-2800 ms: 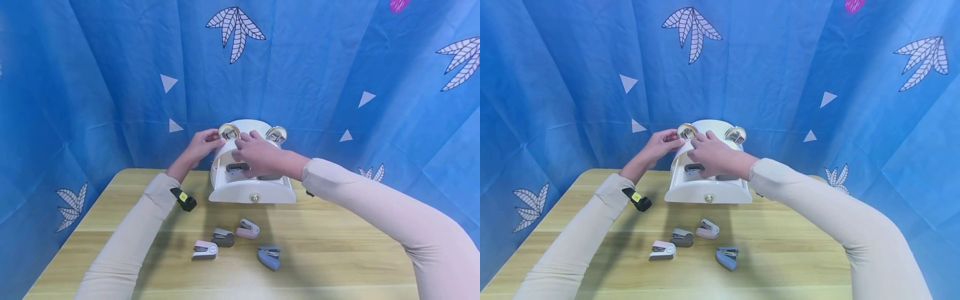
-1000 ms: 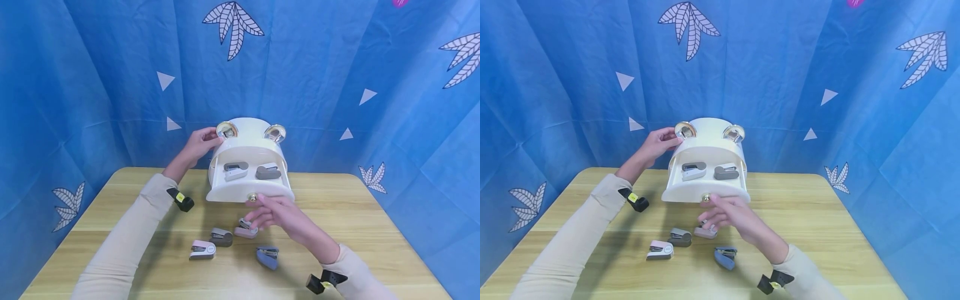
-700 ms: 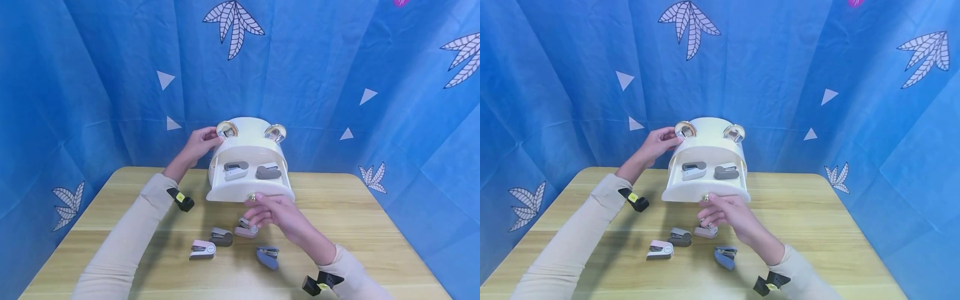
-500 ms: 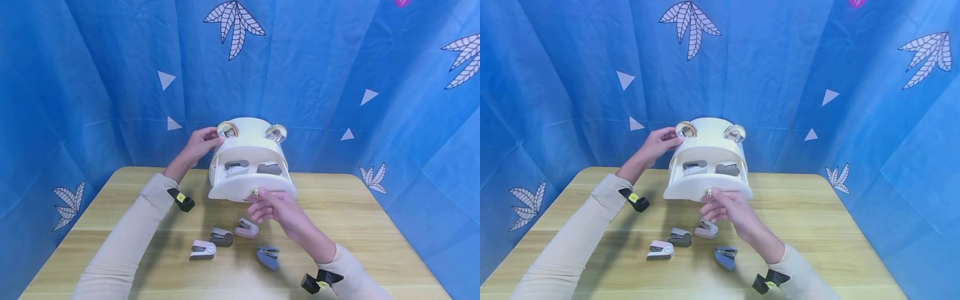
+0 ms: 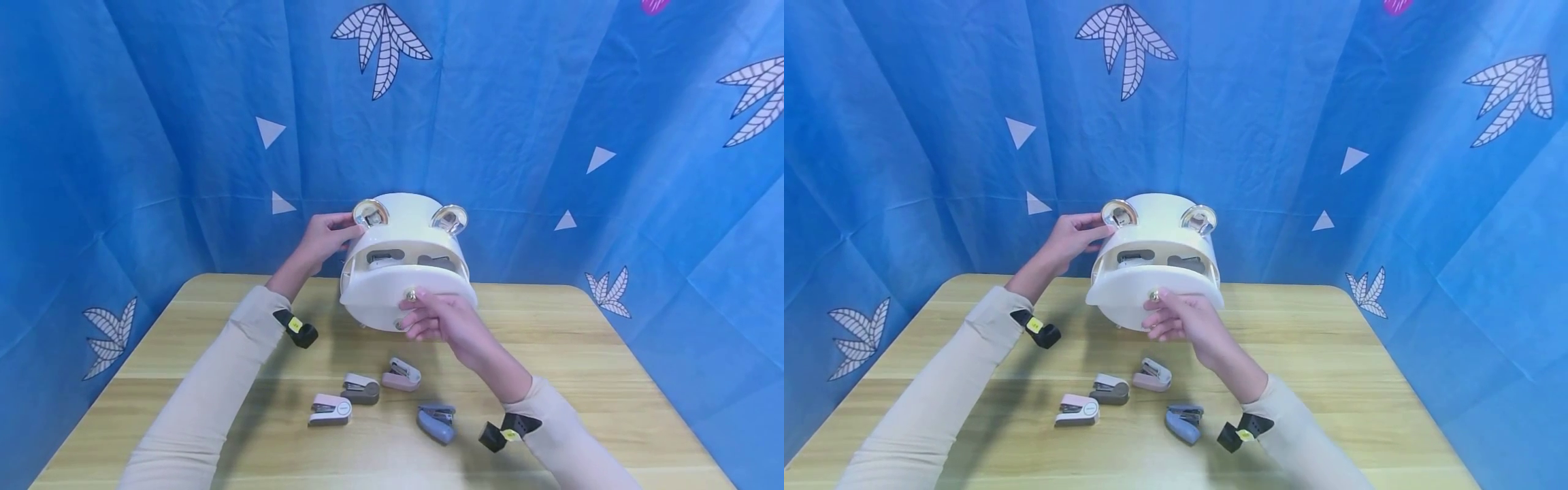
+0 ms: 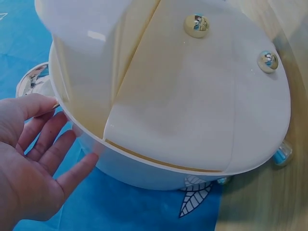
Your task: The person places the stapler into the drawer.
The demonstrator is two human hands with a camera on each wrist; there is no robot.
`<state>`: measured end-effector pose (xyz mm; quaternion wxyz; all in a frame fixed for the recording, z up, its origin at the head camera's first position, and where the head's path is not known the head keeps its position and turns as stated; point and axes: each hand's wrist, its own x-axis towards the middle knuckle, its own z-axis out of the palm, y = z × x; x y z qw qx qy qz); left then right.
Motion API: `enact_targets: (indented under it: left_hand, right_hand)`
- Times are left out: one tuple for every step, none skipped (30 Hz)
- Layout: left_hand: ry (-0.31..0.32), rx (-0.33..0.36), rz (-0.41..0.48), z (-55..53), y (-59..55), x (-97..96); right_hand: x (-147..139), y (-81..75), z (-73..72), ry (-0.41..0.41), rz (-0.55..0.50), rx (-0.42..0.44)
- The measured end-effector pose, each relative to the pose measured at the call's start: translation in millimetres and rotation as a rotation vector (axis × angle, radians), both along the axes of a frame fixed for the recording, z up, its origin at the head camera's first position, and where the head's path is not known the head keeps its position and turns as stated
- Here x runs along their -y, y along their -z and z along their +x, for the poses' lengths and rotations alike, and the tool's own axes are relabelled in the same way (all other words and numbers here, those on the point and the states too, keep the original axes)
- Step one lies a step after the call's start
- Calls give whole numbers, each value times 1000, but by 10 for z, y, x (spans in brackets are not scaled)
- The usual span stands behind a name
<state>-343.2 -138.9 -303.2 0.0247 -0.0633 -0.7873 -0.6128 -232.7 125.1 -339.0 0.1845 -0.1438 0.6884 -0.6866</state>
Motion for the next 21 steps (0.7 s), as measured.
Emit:
enact_targets:
  left_hand:
    - [0,3,1,-2,1,2]
    - [-1,6,1,-5,3,6]
    - [-1,8,2,-11,8,10]
    - [0,11,4,-18,14,13]
    - [0,15,5,-23,19,18]
    - [0,16,7,-27,24,22]
    - [1,17,9,-28,27,24]
    - [1,17,12,-28,30,26]
    - [2,17,16,-27,33,26]
    - [0,17,19,-22,34,26]
    - [-1,16,22,-17,33,25]
    - [-4,14,22,-13,35,23]
    - [-7,14,22,-9,36,20]
    - [-11,13,22,-5,37,16]
    - [-15,12,25,-1,39,12]
    - [-21,9,26,4,42,7]
    - [-26,6,29,8,44,0]
    - [-31,2,32,13,48,-8]
    - [-39,-6,34,20,51,-17]
    - [-48,-18,37,26,54,-28]
    - [-57,-30,39,33,58,-38]
  right_hand:
    - [7,5,-31,6,-3,-1]
    - [14,4,-61,12,-6,-1]
    - [22,8,-91,17,-8,-3]
    - [30,11,-118,22,-10,-3]
    - [38,12,-144,28,-12,-1]
    - [46,12,-170,32,-14,2]
    - [53,11,-191,36,-14,7]
    - [58,10,-211,38,-12,7]
    - [64,9,-229,43,-12,10]
    - [70,5,-246,48,-10,13]
    - [75,2,-265,51,-10,15]
    - [79,1,-283,52,-8,14]
    - [82,0,-302,53,-5,14]
    - [85,-1,-320,51,-3,11]
    - [89,-1,-341,53,-4,14]
    - [90,1,-361,50,-3,12]
    - [90,2,-380,48,-2,12]
    - [90,5,-399,45,-2,12]
    - [89,6,-415,43,-2,14]
    - [90,7,-429,42,-2,15]
    - [89,10,-441,41,-3,17]
